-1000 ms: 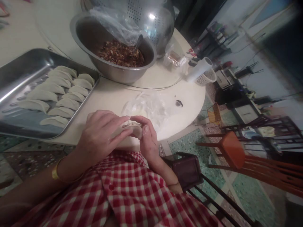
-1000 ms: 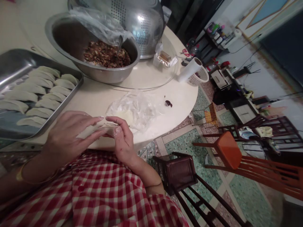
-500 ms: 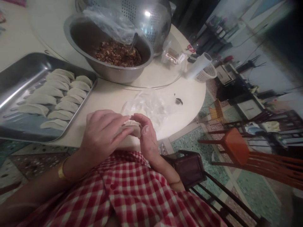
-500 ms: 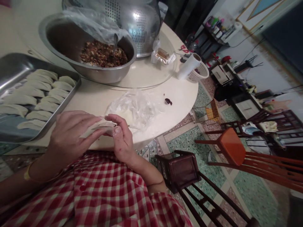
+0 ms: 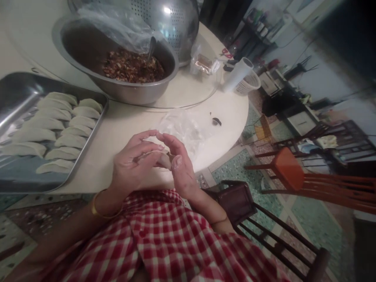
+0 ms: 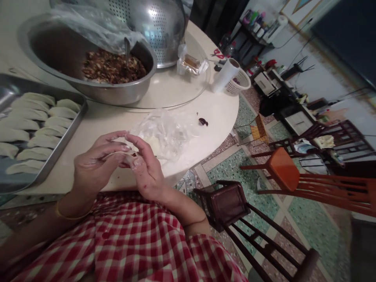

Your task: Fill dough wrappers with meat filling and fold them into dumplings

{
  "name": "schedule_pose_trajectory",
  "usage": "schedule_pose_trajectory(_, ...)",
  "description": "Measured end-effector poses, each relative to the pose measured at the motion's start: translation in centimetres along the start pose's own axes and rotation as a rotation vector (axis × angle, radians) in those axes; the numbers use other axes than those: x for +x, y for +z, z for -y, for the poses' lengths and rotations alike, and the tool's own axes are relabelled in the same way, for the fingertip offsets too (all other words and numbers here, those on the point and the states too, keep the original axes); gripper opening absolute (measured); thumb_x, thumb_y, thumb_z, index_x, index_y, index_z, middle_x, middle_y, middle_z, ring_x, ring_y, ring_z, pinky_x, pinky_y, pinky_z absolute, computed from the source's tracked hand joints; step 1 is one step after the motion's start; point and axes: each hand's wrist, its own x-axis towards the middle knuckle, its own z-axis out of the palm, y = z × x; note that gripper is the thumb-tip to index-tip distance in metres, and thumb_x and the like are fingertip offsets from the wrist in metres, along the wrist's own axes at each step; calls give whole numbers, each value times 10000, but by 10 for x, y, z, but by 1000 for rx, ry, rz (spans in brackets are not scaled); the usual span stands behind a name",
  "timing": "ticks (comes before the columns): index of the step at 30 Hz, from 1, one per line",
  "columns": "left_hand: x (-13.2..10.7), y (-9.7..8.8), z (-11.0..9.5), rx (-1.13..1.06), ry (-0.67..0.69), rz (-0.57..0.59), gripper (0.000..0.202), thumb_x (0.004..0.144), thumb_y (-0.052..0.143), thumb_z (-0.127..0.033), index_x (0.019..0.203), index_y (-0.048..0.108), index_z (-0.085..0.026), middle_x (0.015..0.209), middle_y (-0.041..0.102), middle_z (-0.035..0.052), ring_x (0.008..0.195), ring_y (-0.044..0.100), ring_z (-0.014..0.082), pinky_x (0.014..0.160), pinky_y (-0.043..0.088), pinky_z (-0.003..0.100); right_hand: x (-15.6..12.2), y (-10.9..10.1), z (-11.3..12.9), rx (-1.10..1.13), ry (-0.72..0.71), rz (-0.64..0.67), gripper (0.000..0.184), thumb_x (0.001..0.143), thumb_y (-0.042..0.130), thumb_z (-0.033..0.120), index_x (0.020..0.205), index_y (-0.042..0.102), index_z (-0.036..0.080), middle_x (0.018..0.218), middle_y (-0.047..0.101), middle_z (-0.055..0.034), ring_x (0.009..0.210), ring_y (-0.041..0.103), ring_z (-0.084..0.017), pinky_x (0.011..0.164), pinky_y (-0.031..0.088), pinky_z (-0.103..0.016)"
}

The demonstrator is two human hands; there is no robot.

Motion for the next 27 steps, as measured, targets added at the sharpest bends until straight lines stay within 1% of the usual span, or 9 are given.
schedule_pose_trajectory(3, 4, 8, 4, -146, -20, -141, 96, 893, 707, -212, 923, 764, -283, 1118, 751, 9, 1110, 690, 181, 801, 606, 273, 0, -4, 1, -12, 19, -28, 471, 1012, 424, 562, 1417, 457, 325, 1425, 585, -71, 1076, 696, -180, 854, 652, -348)
schedule_pose_trajectory(5, 5, 10, 6, -223, -120, -176, 68, 911, 698, -270, 916, 762, -291, 1072, 768, 0, 925, 733, 160, 709, 607, 273, -1, -7, -1, -96, 4, -96, 438, 1002, 474, 533, 1379, 490, 311, 1355, 619, -79, 940, 701, -158, 779, 654, -336)
schedule_pose_trajectory(7, 4, 10, 6, -265, -249, -157, 75, 924, 687, -326, 916, 757, -301, 1035, 778, -9, 808, 733, 147, 607, 586, 260, 0, -10, -4, -197, -39, -166, 347, 987, 545, 460, 1288, 567, 290, 1242, 657, -73, 877, 692, -141, 756, 650, -316)
schedule_pose_trajectory(9, 2, 8, 5, -279, -330, -130, 77, 921, 691, -356, 914, 754, -311, 1014, 781, -17, 840, 735, 154, 619, 591, 257, 1, -12, -6, -258, -97, -201, 242, 971, 596, 353, 1195, 628, 267, 1136, 673, -61, 863, 689, -130, 745, 648, -285)
schedule_pose_trajectory(12, 0, 6, 2, -302, -384, -94, 67, 894, 723, -368, 932, 747, -319, 1012, 779, -19, 930, 735, 173, 698, 622, 271, 4, -14, -6, -319, -174, -204, 165, 948, 618, 228, 1105, 665, 244, 1041, 689, -49, 924, 690, -135, 764, 642, -264)
schedule_pose_trajectory(16, -1, 5, 1, -309, -455, -16, 139, 852, 757, -355, 974, 728, -295, 1058, 774, 7, 874, 740, 184, 609, 630, 259, 6, -16, -3, -415, -228, -194, 135, 929, 625, 181, 1045, 672, 231, 998, 704, -40, 956, 681, -143, 759, 628, -271)
schedule_pose_trajectory(19, -2, 4, 0, -285, -424, 41, 90, 873, 726, -292, 960, 708, -281, 1130, 760, 11, 935, 741, 181, 641, 636, 240, 6, -18, -4, -462, -222, -210, 96, 913, 630, 150, 970, 670, 216, 927, 689, -24, 897, 665, -129, 714, 605, -249)
schedule_pose_trajectory(22, -3, 2, -3, -249, -319, 145, 58, 885, 694, -219, 923, 683, -262, 1208, 733, 16, 1083, 711, 192, 727, 637, 238, 5, -19, -5, -465, -185, -242, 74, 911, 618, 154, 911, 660, 216, 858, 661, 0, 801, 636, -106, 673, 577, -232)
schedule_pose_trajectory(27, -1, 0, -8, -150, -153, 257, 54, 900, 651, -179, 917, 667, -227, 1242, 701, 48, 1160, 674, 200, 930, 592, 306, 6, -20, -1, -363, -117, -210, 81, 908, 609, 161, 881, 664, 213, 836, 642, 12, 744, 613, -87, 666, 548, -225)
